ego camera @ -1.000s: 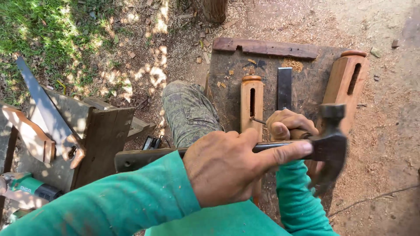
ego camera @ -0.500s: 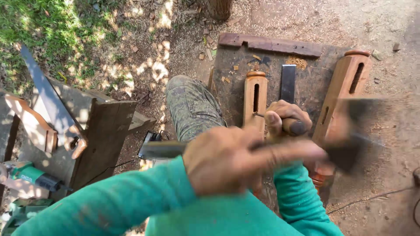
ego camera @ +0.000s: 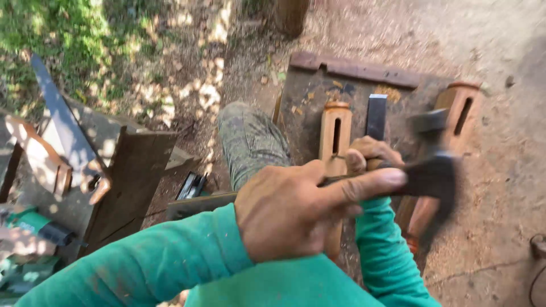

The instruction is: Using a hammer and chisel to carve mortise holes in wooden furniture legs.

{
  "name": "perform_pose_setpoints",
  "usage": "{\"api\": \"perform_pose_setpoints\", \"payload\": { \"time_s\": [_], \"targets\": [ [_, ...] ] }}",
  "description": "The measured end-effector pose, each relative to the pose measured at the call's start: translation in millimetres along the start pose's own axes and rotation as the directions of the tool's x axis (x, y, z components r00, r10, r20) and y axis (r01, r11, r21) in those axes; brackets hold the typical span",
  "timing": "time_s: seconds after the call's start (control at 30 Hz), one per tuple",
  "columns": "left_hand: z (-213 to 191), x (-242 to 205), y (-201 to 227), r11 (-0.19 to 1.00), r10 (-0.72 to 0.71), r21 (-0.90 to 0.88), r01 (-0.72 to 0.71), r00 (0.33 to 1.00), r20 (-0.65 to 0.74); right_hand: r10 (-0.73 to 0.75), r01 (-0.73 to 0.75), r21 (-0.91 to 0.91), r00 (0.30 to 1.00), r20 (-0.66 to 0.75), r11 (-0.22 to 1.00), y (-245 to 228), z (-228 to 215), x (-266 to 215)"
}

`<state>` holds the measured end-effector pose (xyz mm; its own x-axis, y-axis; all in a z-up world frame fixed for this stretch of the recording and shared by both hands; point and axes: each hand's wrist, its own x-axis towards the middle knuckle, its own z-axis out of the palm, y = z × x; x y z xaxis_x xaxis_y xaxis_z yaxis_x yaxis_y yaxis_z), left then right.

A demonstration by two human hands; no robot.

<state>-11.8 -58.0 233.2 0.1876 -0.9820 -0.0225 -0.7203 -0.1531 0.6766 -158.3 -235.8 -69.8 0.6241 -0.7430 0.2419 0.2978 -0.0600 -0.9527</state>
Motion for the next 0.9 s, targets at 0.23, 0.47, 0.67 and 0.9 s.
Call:
{"api": "perform_pose_setpoints", "payload": {
  "time_s": [0.23, 0.47, 0.67, 0.9],
  "targets": [
    [31, 6, -32, 0.991, -0.075, 0.106, 0.084, 0.994, -0.083, -0.031, 0.022, 0.072, 0.990, 0.137, 0.997, -34, 7, 16],
    [50, -16, -59, 0.814, -0.385, -0.520, 0.260, 0.911, -0.147, 0.212, -0.210, 0.036, 0.976, -0.053, 0.977, -62, 27, 120],
    [80, -52, -92, 0.684, -0.588, -0.598, 0.418, 0.801, -0.113, 0.076, -0.092, 0.265, 0.995, 0.068, 0.960, -150, 40, 70],
    [83, -47, -103, 0.637, -0.653, -0.590, 0.495, 0.754, -0.072, 0.047, -0.033, 0.163, 0.995, -0.087, 0.986, -137, 27, 49]
  ]
}}
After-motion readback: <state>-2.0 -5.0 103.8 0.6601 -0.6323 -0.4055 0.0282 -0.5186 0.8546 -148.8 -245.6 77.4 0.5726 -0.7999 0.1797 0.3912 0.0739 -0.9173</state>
